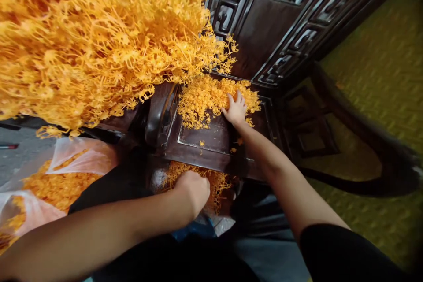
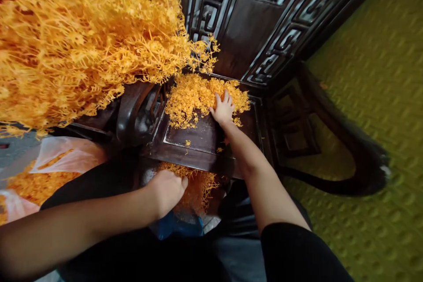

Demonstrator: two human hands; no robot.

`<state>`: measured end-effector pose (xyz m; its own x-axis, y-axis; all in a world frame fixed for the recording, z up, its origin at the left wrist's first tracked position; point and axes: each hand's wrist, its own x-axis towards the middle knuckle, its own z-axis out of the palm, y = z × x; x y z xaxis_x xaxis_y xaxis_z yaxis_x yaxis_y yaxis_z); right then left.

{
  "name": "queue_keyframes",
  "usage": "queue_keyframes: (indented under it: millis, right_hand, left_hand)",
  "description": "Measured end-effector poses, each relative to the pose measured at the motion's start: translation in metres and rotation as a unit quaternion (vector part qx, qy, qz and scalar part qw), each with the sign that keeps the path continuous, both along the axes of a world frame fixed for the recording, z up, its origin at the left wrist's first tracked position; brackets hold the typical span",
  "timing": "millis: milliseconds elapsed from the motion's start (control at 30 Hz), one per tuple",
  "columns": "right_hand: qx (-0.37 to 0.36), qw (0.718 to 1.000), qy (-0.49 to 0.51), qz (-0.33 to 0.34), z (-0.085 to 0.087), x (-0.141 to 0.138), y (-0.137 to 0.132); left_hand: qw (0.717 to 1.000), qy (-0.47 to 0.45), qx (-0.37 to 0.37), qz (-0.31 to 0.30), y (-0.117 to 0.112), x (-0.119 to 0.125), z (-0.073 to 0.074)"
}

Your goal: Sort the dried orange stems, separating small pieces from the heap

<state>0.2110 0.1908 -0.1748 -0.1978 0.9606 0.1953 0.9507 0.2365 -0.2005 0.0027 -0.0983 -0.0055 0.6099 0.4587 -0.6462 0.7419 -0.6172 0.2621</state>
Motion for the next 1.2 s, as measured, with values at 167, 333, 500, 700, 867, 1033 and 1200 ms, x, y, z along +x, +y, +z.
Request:
queue_keyframes:
  millis: [167, 333, 500, 700, 867, 1033, 1200]
  right_hand:
    - [-0.079, 0.995, 0.014, 0.06, 0.031, 0.022, 0.019]
    - [-0.152, 0.966, -0.001, 0.209, 0.069, 0.068, -0.017]
    - [-0.195, 0.975, -0.051, 0.095, 0.039, 0.086, -0.129]
    - [-0.154, 0.984, -0.07, 0.058, -0.006, 0.09, -0.137]
    - [0.034, 0.999, 0.003, -0.008, 0.045, 0.076, -0.044]
    - [0.041, 0.982, -0.016, 0.183, 0.064, 0.016, -0.092]
    - [-0.167, 0.818, -0.09, 0.542, 0.027, -0.009, -0.16]
  left_hand:
    - [1.0, 0.013, -0.012, 0.002, 0.005, -0.002, -0.003]
    - [1.0, -0.009, 0.006, 0.008, 0.002, -0.001, -0.005]
    - [0.999, -0.019, 0.025, 0.017, -0.008, 0.0, 0.001]
    - [0.998, -0.026, 0.048, 0.011, -0.021, 0.004, 0.002]
    - [0.999, -0.026, 0.034, 0.006, -0.022, 0.004, 0.002]
    - [0.999, -0.017, 0.035, 0.014, -0.017, -0.004, 0.006]
    - [0.999, -0.02, 0.02, 0.026, -0.018, -0.007, 0.008]
